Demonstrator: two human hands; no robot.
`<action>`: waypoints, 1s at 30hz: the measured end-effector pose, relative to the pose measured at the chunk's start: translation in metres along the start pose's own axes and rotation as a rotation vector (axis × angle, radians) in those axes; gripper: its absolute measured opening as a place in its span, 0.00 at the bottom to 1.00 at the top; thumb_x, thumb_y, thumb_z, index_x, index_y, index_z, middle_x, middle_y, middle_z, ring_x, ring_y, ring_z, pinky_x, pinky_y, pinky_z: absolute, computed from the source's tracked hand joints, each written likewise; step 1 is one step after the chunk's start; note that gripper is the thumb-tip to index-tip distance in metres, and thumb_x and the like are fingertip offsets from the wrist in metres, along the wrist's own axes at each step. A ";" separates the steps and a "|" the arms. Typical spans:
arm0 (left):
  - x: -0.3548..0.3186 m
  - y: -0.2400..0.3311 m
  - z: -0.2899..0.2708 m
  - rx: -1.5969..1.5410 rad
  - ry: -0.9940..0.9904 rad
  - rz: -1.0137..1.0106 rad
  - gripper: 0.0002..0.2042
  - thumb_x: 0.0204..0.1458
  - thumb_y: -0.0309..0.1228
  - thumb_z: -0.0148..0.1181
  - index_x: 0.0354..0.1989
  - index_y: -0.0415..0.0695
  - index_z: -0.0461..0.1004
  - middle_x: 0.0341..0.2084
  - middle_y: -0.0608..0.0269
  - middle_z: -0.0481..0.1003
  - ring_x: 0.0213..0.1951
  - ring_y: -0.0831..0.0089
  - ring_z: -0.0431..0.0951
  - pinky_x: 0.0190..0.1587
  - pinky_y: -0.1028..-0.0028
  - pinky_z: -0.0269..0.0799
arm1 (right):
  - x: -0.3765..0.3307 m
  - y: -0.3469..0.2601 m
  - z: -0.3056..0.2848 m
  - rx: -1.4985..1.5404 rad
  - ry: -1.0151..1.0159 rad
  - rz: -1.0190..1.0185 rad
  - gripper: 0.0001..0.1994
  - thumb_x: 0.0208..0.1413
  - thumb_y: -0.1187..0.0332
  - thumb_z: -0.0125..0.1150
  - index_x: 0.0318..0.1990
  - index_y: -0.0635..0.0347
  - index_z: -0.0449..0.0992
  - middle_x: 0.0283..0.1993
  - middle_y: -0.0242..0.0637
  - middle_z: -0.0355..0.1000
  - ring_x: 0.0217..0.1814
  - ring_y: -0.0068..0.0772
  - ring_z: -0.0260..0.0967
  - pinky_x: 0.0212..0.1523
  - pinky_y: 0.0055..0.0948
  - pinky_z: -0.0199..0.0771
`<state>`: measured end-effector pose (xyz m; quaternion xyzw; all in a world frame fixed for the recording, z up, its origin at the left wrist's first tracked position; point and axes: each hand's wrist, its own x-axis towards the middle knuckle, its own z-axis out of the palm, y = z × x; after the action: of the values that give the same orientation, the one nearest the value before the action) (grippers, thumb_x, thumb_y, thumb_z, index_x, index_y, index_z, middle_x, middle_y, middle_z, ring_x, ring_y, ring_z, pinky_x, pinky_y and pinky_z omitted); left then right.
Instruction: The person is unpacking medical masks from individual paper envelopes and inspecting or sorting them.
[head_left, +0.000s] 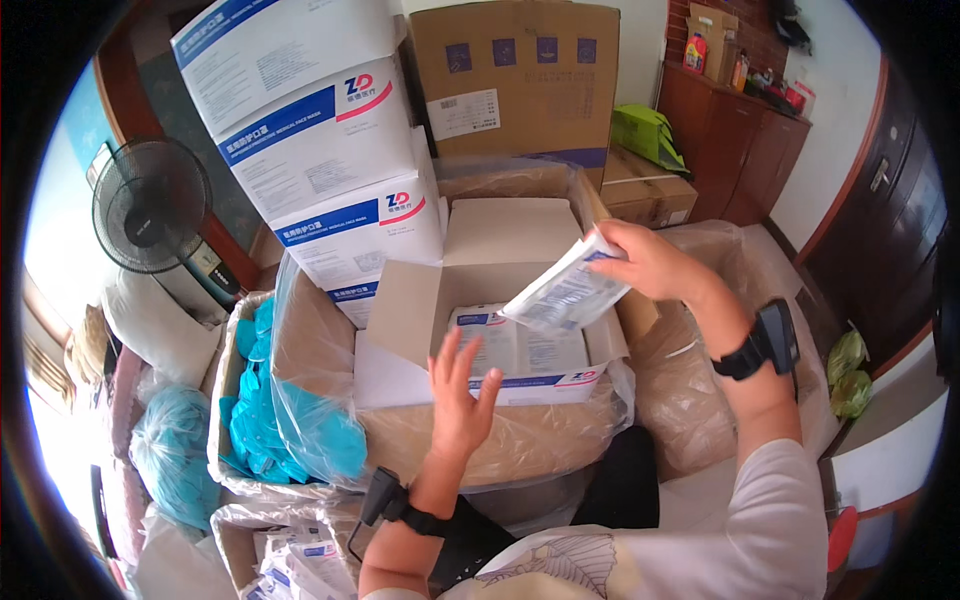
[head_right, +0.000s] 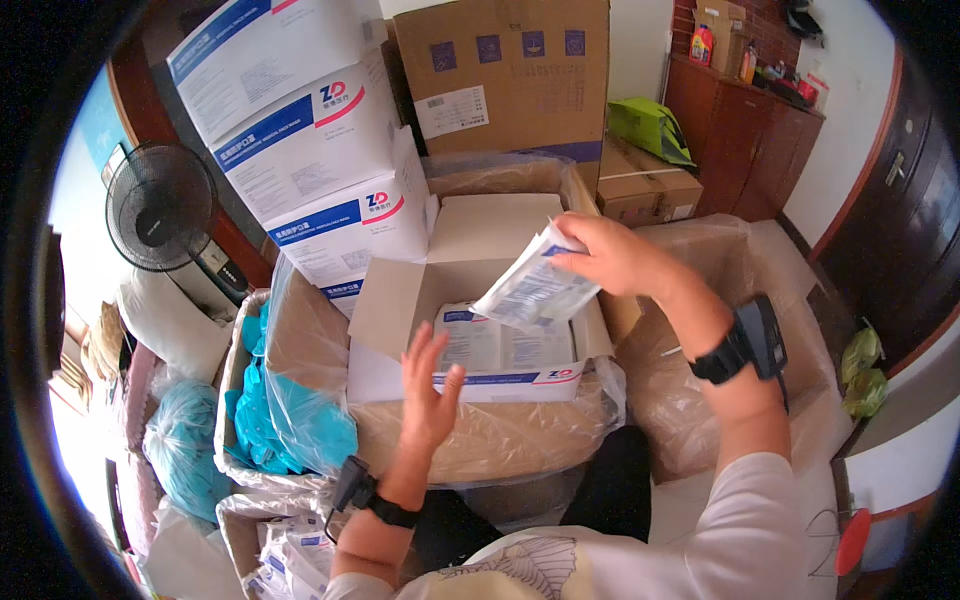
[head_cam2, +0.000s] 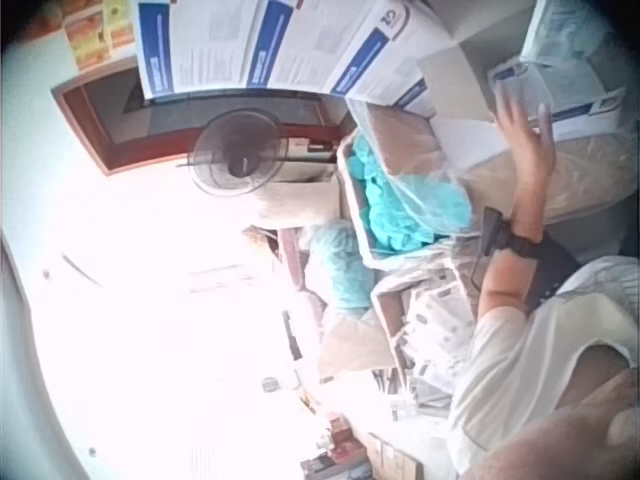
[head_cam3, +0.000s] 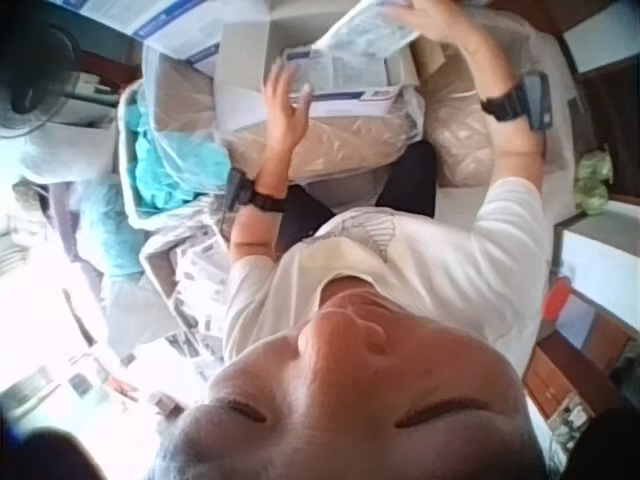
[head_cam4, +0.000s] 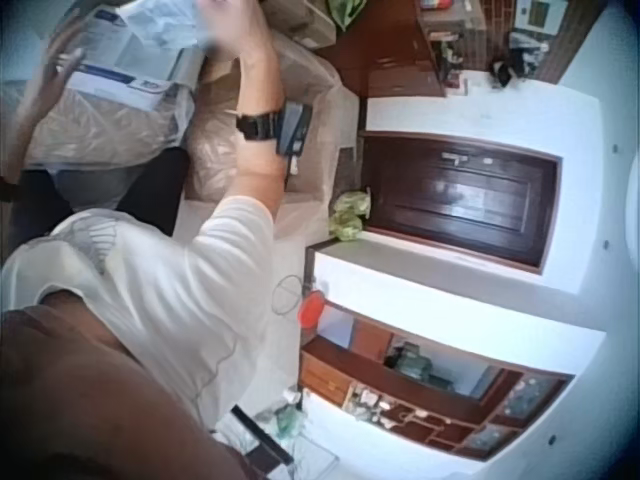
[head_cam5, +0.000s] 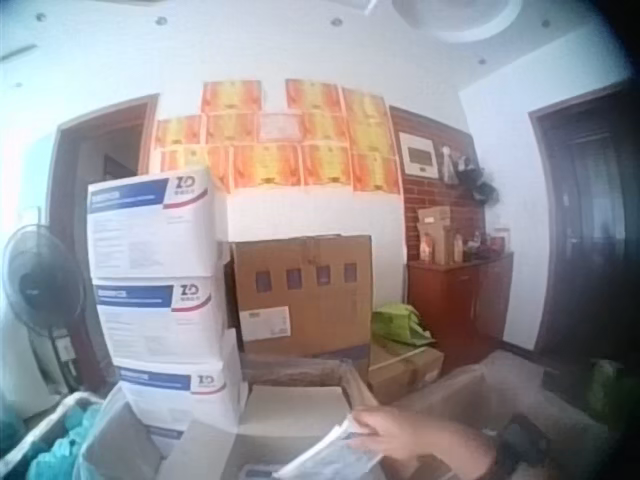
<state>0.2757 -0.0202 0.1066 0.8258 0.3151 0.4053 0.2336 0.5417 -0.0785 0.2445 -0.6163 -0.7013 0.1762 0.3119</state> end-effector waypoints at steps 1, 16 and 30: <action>0.011 0.020 -0.010 -0.066 0.025 0.056 0.22 0.46 0.36 0.56 0.51 0.44 0.63 0.56 0.53 0.55 0.58 0.55 0.53 0.58 0.51 0.42 | -0.012 -0.013 -0.001 -0.052 0.032 -0.047 0.10 0.48 0.70 0.56 0.36 0.64 0.65 0.33 0.41 0.64 0.36 0.36 0.64 0.38 0.30 0.63; -0.013 0.123 -0.085 0.180 -0.635 0.246 0.11 0.48 0.33 0.52 0.41 0.48 0.70 0.25 0.55 0.74 0.29 0.55 0.74 0.30 0.63 0.68 | -0.109 -0.081 0.057 0.160 -0.279 -0.104 0.11 0.49 0.65 0.55 0.36 0.61 0.66 0.31 0.44 0.68 0.33 0.43 0.66 0.33 0.32 0.64; -0.127 0.051 -0.060 0.122 -0.720 0.123 0.10 0.52 0.38 0.48 0.27 0.46 0.71 0.19 0.54 0.70 0.26 0.60 0.74 0.28 0.64 0.67 | -0.148 -0.057 0.197 -0.166 -0.579 -0.203 0.16 0.54 0.57 0.46 0.26 0.61 0.71 0.25 0.46 0.71 0.28 0.48 0.69 0.31 0.41 0.68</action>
<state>0.1837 -0.1382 0.1068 0.9453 0.1858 0.0825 0.2551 0.3765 -0.2063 0.1018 -0.4908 -0.8309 0.2543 0.0638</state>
